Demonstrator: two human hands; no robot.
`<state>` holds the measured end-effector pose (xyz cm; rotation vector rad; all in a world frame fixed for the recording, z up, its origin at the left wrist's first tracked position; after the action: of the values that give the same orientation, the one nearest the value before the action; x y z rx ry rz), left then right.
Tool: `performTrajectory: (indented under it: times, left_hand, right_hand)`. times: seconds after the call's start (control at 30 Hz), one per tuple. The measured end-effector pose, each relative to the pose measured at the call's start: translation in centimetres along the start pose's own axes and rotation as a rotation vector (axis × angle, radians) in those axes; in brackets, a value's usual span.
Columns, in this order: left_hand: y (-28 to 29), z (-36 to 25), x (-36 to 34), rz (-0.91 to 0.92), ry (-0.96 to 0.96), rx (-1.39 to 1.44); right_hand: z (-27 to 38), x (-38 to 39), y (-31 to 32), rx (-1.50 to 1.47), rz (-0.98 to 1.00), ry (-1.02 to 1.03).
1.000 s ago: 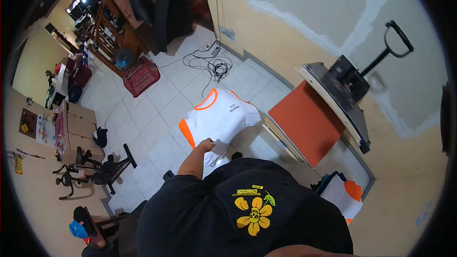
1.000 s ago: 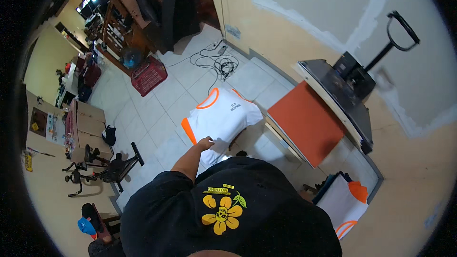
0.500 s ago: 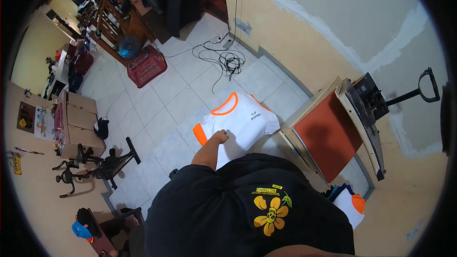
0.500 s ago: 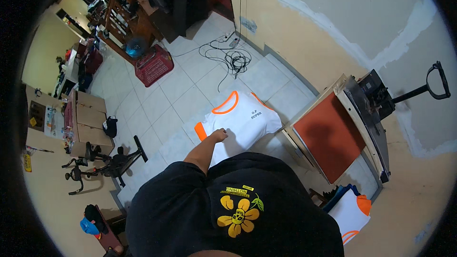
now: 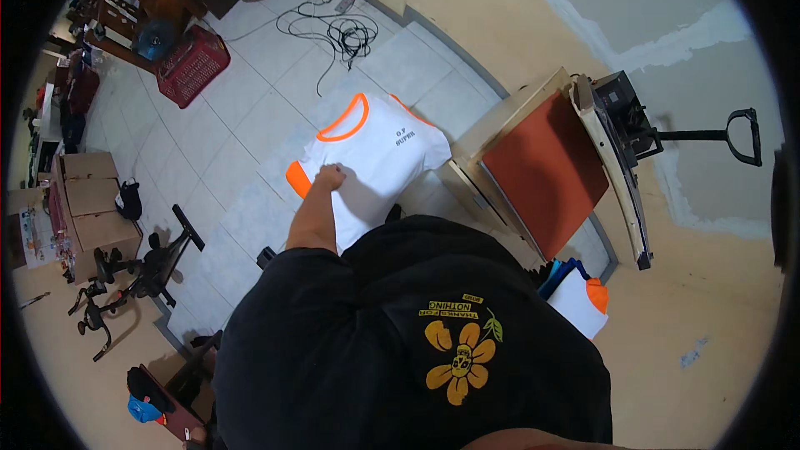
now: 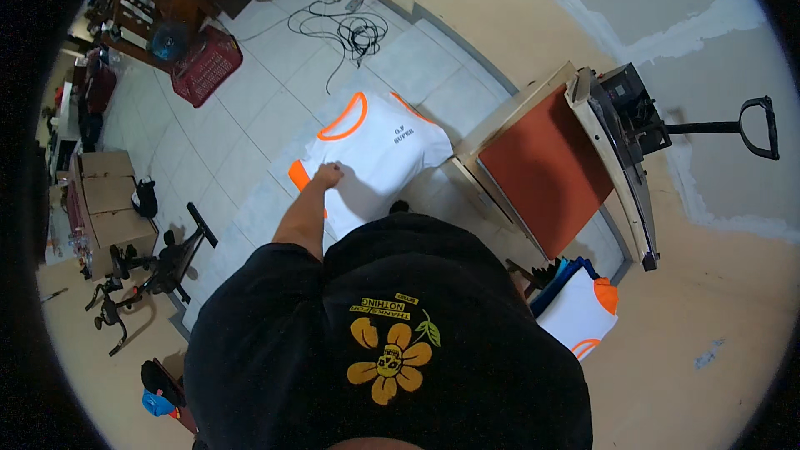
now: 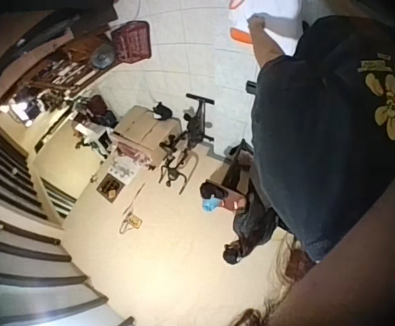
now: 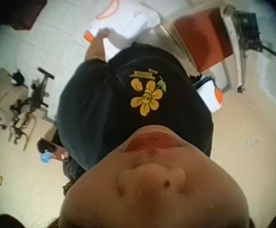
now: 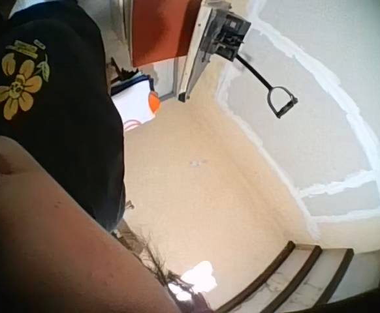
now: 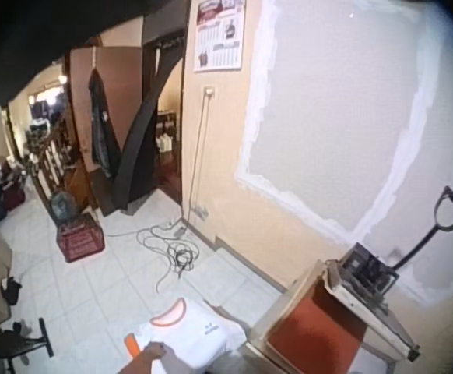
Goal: Using a heat press machine to print designs onto t-shirts.
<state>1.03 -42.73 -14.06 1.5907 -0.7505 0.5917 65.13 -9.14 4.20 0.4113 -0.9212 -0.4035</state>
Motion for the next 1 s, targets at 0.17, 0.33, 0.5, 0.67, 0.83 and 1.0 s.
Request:
performTrajectory:
  times: [0.17,0.33,0.5,0.67,0.83,1.0]
  left_hand:
    - [2.5,1.2,0.0,-0.012,0.095,-0.033]
    - [4.7,3.5,-1.2,-0.097,0.112,-0.184]
    - [4.2,4.7,-1.6,-0.011,0.216,0.327]
    - [3.7,2.3,-1.7,-0.350,0.202,0.134]
    - [2.7,6.1,-7.4,-0.128,-0.083,-0.190]
    - [3.6,2.3,-2.9,-0.116,0.192,0.324]
  right_hand:
    - [-1.3,1.6,0.5,0.024,0.012,0.015]
    - [-1.7,2.5,-0.5,0.018,0.016,0.042]
    - [-1.2,2.4,-1.3,0.019,0.023,0.085]
    - [-0.5,2.7,-1.3,0.042,-0.010,0.104]
    - [2.5,0.9,-2.4,0.017,0.036,0.192]
    - [2.9,0.3,-2.6,0.044,-0.016,0.207]
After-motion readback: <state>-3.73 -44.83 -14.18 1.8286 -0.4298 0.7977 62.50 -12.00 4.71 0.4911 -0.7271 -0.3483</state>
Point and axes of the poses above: each hand's wrist, its own x-axis away from the middle knuckle, its own y-axis out of the back of the hand, z = x × y, the point moved 5 cm from there along -x, towards the middle knuckle, and after that the axes turned 10 degrees about y, right-handed, at the moved point
